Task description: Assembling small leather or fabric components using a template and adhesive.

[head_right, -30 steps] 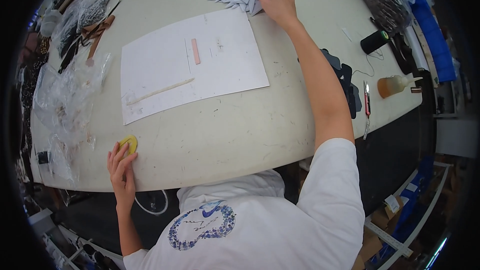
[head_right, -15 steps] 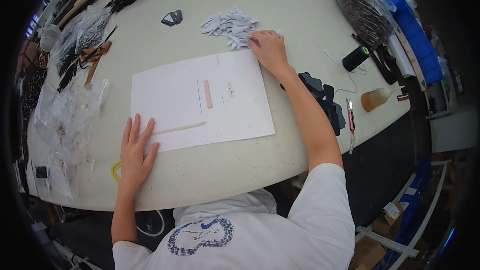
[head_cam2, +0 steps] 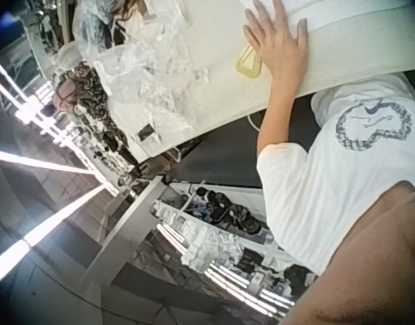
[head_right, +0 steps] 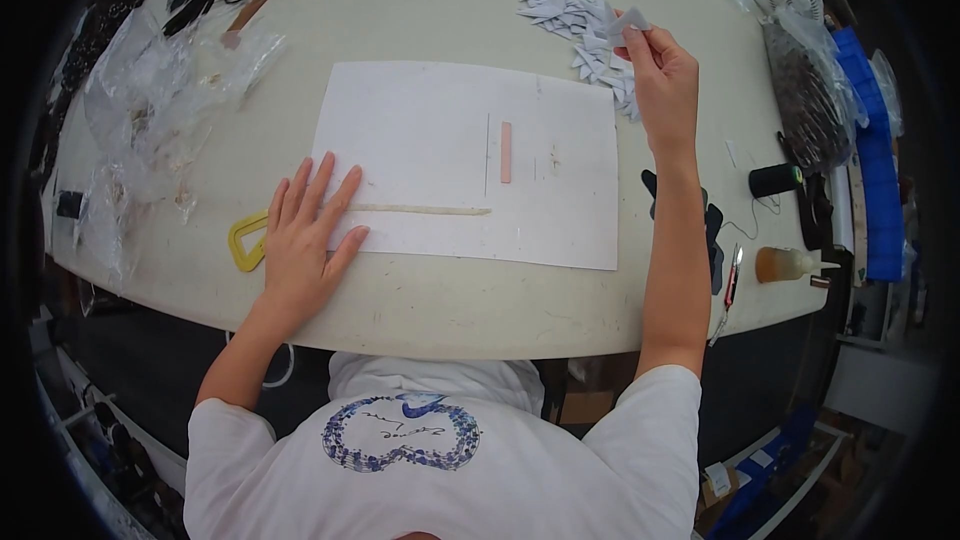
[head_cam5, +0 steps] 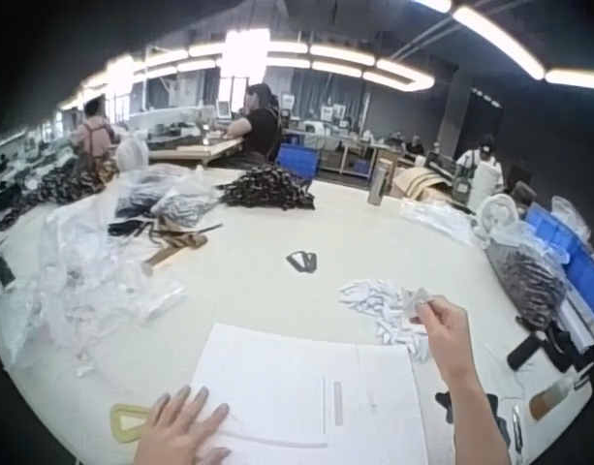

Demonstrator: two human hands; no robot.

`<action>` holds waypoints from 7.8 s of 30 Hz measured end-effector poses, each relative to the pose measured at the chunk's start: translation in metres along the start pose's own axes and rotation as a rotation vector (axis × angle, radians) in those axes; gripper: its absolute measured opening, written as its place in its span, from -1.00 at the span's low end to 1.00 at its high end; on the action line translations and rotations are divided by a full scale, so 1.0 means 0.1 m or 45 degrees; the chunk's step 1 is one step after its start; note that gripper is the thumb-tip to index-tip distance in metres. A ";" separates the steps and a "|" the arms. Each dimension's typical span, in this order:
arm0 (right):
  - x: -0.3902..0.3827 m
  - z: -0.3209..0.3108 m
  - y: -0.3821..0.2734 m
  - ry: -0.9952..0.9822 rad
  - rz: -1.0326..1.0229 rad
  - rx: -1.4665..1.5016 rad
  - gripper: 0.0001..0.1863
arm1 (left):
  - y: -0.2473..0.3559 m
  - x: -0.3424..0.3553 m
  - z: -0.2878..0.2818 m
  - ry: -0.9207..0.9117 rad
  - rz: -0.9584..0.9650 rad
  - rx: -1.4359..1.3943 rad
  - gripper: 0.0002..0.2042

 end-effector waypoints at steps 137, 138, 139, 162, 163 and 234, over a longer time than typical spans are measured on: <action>-1.88 2.58 -0.83 -0.931 -0.780 -0.502 -0.58 | -0.23 -0.50 -0.23 0.129 -0.025 -0.025 -0.43; -1.89 2.59 -0.90 -0.925 -0.841 -0.577 -0.55 | -0.21 -0.51 -0.24 0.120 -0.021 -0.030 -0.43; -1.91 2.60 -0.94 -0.916 -0.903 -0.654 -0.52 | -0.20 -0.53 -0.24 0.110 -0.013 -0.033 -0.43; -1.28 1.92 -0.46 -0.841 -0.359 -0.367 -0.66 | -0.11 -0.33 -0.14 -0.085 0.058 0.171 -0.50; -1.27 1.86 -0.45 -0.835 -0.323 -0.397 -0.69 | -0.12 -0.34 -0.16 -0.081 0.057 0.167 -0.50; -1.45 2.65 -0.42 -1.096 0.213 -0.271 -0.79 | 0.05 -0.65 -0.18 0.094 -0.166 -0.240 -0.41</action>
Point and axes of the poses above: each hand's wrist, its own x-axis towards the middle knuckle, its own z-axis out of the palm, y = z × x, the point moved 9 cm from there along x, towards the middle knuckle, and after that the axes turned 2 degrees about x, right-handed, at the moved point
